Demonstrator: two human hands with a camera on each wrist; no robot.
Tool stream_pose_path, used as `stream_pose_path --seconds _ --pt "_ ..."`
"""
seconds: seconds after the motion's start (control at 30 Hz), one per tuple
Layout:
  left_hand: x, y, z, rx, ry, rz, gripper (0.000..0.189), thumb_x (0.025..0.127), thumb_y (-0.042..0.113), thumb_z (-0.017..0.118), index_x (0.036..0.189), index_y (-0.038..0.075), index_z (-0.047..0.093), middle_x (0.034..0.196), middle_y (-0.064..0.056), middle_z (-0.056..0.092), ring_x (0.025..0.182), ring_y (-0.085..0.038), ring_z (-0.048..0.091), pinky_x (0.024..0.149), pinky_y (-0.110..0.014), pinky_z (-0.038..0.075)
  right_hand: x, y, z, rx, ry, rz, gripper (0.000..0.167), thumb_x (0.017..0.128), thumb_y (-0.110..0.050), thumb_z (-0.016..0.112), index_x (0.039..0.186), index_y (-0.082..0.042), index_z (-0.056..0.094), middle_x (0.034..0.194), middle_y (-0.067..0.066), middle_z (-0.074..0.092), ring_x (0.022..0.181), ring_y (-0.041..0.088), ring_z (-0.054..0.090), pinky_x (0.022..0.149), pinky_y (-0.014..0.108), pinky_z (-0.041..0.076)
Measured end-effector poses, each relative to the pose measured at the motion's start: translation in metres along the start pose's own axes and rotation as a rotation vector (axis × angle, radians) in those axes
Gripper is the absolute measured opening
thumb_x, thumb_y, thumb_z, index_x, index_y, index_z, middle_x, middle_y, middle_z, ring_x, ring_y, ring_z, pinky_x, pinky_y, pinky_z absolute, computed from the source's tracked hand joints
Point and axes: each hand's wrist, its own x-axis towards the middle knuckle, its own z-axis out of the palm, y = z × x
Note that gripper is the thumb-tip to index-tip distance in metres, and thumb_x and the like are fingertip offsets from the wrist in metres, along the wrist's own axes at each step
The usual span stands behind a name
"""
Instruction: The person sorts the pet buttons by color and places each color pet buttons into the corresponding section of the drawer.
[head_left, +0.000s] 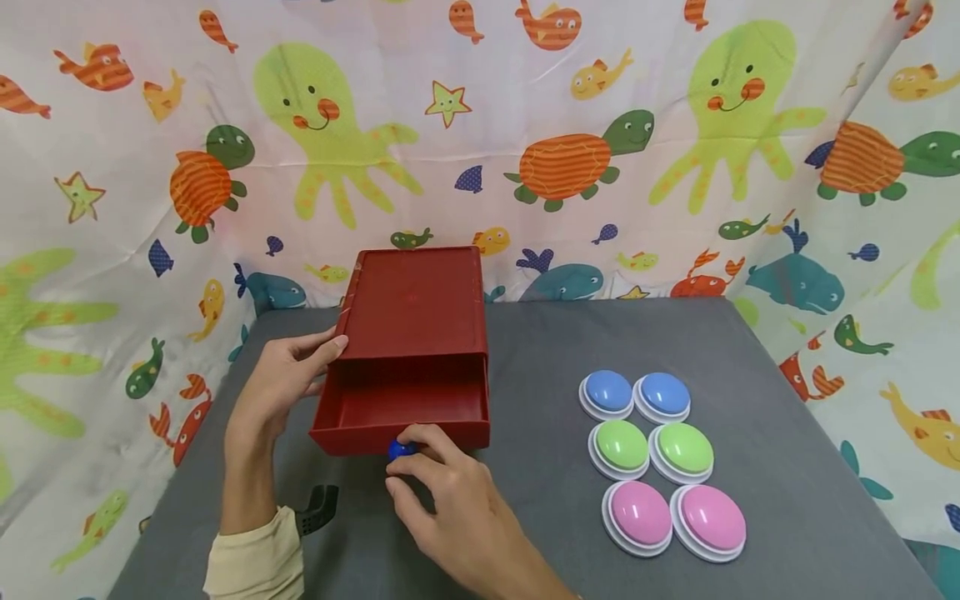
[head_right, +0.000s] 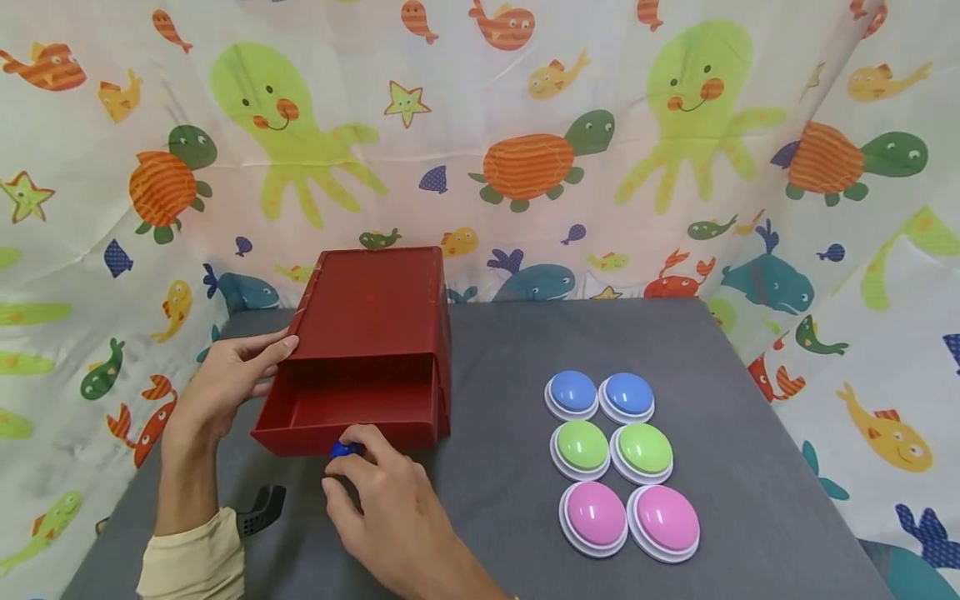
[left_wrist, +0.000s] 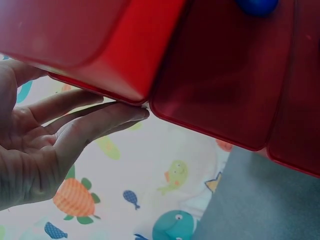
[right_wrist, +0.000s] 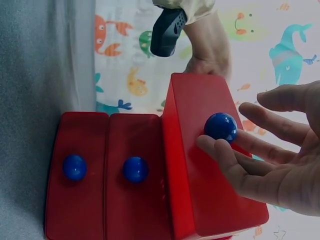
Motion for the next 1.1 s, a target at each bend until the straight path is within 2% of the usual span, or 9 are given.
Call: stream_pose_path --seconds 0.2,0.33,0.43,0.5,0.6,0.67,0.83,0.97,1.1 --pt "-0.001 0.001 0.002 0.003 0.005 -0.005 0.073 0.102 0.055 0.059 0.160 0.013 0.042 0.157 -0.022 0.053 0.135 -0.049 0.060 0.104 -0.058 0.054 -0.004 -0.003 -0.002 -0.119 0.059 -0.006 0.012 0.098 -0.023 0.074 0.108 -0.020 0.080 0.132 -0.007 0.068 0.107 0.009 0.070 0.096 0.029 0.061" --pt "-0.001 0.003 0.004 0.006 -0.001 -0.012 0.073 0.102 0.055 0.059 0.160 0.013 0.042 0.157 -0.022 0.052 0.136 -0.049 0.059 0.104 -0.058 0.054 -0.009 -0.006 -0.017 -0.138 0.018 0.023 0.023 0.098 -0.036 0.073 0.118 -0.027 0.078 0.141 -0.011 0.065 0.119 0.011 0.064 0.103 0.035 0.059" --pt "-0.001 0.004 0.005 0.005 -0.008 -0.023 0.074 0.102 0.056 0.058 0.161 0.014 0.041 0.158 -0.022 0.052 0.136 -0.049 0.059 0.104 -0.057 0.053 -0.010 -0.006 -0.044 -0.049 -0.010 0.063 0.031 0.098 -0.038 0.073 0.127 -0.027 0.075 0.143 -0.010 0.063 0.123 0.011 0.063 0.102 0.034 0.061" --pt "0.000 0.004 0.004 0.008 -0.009 -0.027 0.073 0.102 0.056 0.058 0.161 0.014 0.041 0.158 -0.022 0.051 0.136 -0.049 0.059 0.105 -0.057 0.053 -0.009 0.001 -0.069 -0.033 0.034 0.080 0.034 0.096 -0.033 0.075 0.129 -0.024 0.074 0.137 -0.007 0.067 0.118 0.012 0.066 0.096 0.031 0.063" --pt "-0.001 0.003 0.003 0.012 0.000 -0.027 0.073 0.103 0.056 0.057 0.161 0.014 0.041 0.158 -0.023 0.051 0.136 -0.050 0.059 0.105 -0.056 0.053 0.000 0.021 -0.110 -0.139 0.112 0.136 0.035 0.096 -0.026 0.076 0.130 -0.019 0.072 0.129 -0.001 0.071 0.110 0.016 0.070 0.090 0.035 0.065" --pt "0.000 0.003 0.002 0.016 0.004 -0.026 0.073 0.102 0.056 0.057 0.161 0.014 0.041 0.159 -0.022 0.050 0.136 -0.049 0.059 0.105 -0.056 0.054 0.010 0.043 -0.137 -0.267 0.112 0.197 0.035 0.098 -0.026 0.074 0.131 -0.015 0.071 0.128 0.006 0.072 0.108 0.023 0.071 0.088 0.043 0.064" --pt "0.000 0.002 0.002 0.024 -0.004 -0.053 0.073 0.103 0.057 0.056 0.162 0.017 0.039 0.162 -0.021 0.047 0.139 -0.048 0.056 0.106 -0.054 0.053 0.034 0.121 -0.177 -0.514 -0.169 0.320 0.043 0.100 -0.029 0.071 0.135 -0.004 0.066 0.134 0.021 0.066 0.122 0.040 0.065 0.102 0.060 0.056" --pt "0.000 0.002 0.002 0.027 -0.003 -0.064 0.074 0.102 0.058 0.056 0.162 0.019 0.037 0.164 -0.020 0.044 0.141 -0.049 0.054 0.108 -0.055 0.052 0.044 0.176 -0.177 -0.597 -0.365 0.378 0.049 0.096 -0.022 0.075 0.139 -0.003 0.062 0.135 0.027 0.062 0.125 0.049 0.059 0.105 0.068 0.050" --pt "-0.001 -0.001 0.003 0.020 0.001 -0.078 0.075 0.102 0.059 0.056 0.163 0.019 0.036 0.164 -0.021 0.043 0.141 -0.049 0.054 0.108 -0.055 0.051 0.042 0.209 -0.162 -0.646 -0.438 0.427 0.062 0.089 -0.018 0.081 0.145 -0.005 0.057 0.139 0.033 0.055 0.124 0.057 0.056 0.100 0.073 0.050"
